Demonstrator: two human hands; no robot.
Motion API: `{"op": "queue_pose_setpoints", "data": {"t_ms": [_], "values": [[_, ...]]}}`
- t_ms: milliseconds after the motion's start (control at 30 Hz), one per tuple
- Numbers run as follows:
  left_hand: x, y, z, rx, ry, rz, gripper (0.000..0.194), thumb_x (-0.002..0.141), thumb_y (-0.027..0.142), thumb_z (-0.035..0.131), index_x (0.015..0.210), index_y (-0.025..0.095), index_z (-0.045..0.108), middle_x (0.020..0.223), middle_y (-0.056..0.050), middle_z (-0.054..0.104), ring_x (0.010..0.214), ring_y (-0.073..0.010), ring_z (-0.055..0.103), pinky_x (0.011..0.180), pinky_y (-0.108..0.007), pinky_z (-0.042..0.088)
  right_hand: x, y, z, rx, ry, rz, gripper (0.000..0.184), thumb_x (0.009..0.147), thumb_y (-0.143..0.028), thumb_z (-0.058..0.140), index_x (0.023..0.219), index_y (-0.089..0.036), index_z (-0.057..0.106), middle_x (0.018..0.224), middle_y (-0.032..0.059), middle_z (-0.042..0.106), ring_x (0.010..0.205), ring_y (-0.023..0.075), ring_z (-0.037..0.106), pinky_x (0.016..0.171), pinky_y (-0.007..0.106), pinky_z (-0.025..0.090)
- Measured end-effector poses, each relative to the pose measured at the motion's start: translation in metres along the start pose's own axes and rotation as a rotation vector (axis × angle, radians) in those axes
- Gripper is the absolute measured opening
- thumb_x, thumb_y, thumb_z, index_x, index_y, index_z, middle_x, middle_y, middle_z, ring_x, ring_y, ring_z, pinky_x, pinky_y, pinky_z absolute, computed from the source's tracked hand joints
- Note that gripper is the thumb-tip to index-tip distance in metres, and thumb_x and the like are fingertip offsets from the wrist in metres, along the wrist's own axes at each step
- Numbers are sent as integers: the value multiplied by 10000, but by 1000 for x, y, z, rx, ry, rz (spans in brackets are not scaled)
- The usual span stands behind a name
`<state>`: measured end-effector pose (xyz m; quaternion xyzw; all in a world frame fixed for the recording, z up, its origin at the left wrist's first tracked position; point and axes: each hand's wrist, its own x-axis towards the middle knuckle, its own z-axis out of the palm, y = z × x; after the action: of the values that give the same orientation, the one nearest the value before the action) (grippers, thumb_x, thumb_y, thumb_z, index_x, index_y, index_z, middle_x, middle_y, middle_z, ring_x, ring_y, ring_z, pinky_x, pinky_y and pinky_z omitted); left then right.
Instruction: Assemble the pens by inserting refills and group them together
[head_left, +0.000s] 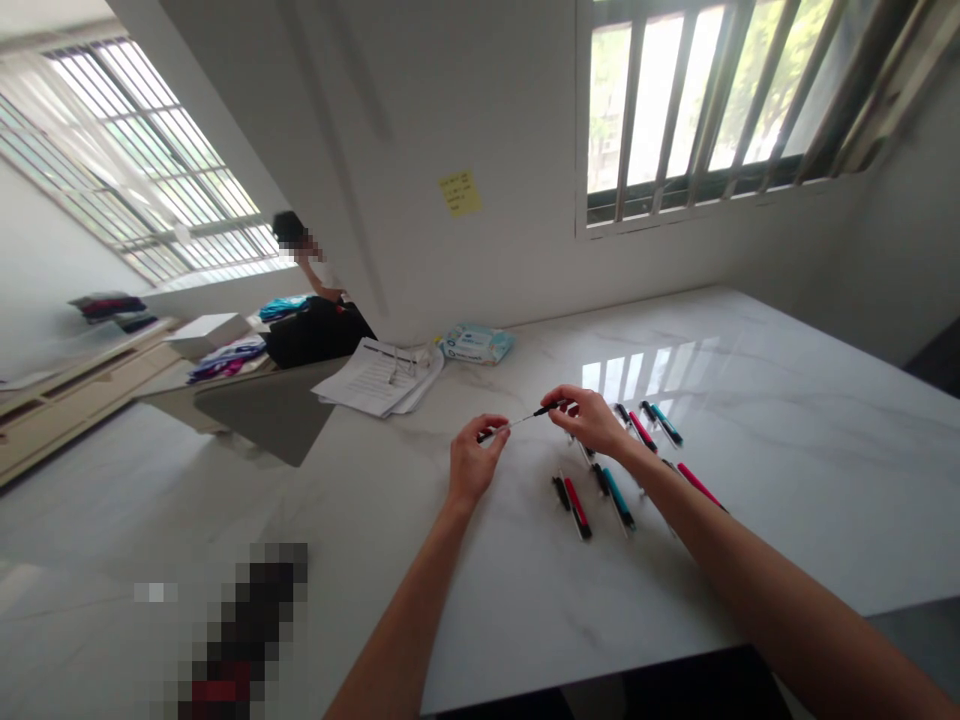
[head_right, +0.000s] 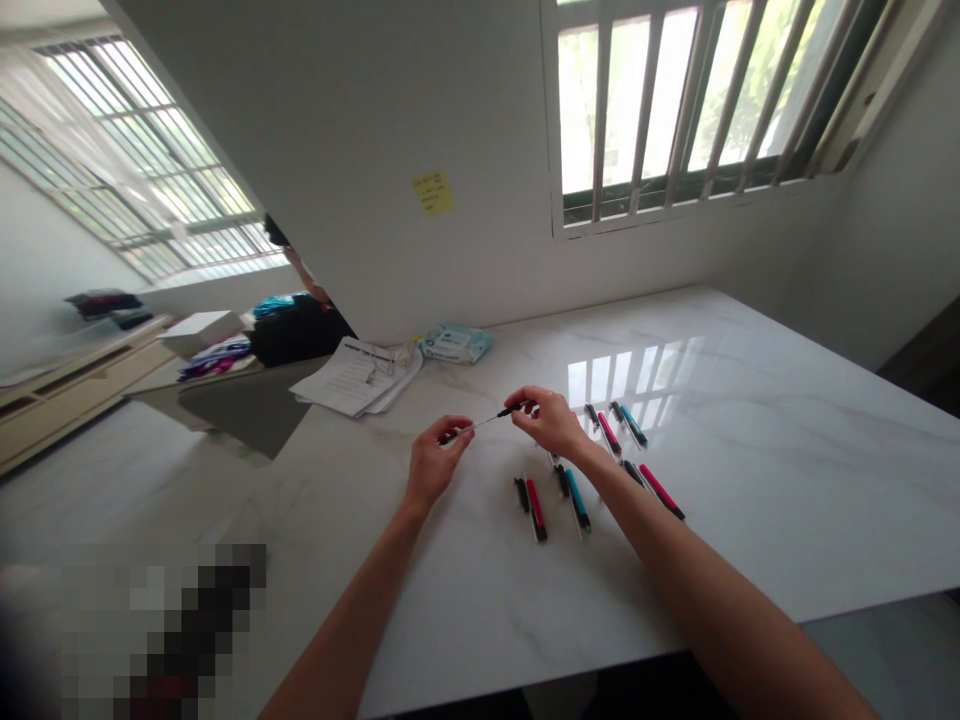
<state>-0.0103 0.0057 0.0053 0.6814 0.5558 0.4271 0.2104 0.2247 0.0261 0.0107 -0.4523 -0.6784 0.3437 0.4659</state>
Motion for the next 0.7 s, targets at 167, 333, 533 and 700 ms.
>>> {"op": "queue_pose_setpoints", "data": {"t_ms": [167,333,533,700], "values": [[-1,1,2,-1,-14,10,163,858,337,666,960,246,755,948,-18,760,887,-190,674,869,-315,508,-2,-1,1,11,-32,-13,211,830,-282,651,997,-222,765,929,43,760,672,145,621,643,278,522],[-4,5,3,6,-40,40,127,846,307,684,936,248,752,953,-13,757,884,-188,657,863,-312,502,-4,-4,4,-5,-74,-61,185,829,-252,676,981,-246,781,976,28,768,771,161,645,724,292,520],[-6,9,5,30,-59,79,107,833,274,699,925,243,744,970,-18,758,923,-201,663,891,-331,492,-7,-3,8,25,-114,-66,181,831,-266,696,997,-231,758,943,27,771,786,162,666,740,293,513],[-6,10,4,19,-71,79,105,832,271,708,925,237,745,973,-26,761,956,-208,684,897,-332,498,-6,-2,7,-8,-106,-54,162,825,-289,721,968,-227,765,890,22,769,753,157,652,715,280,490]]}}
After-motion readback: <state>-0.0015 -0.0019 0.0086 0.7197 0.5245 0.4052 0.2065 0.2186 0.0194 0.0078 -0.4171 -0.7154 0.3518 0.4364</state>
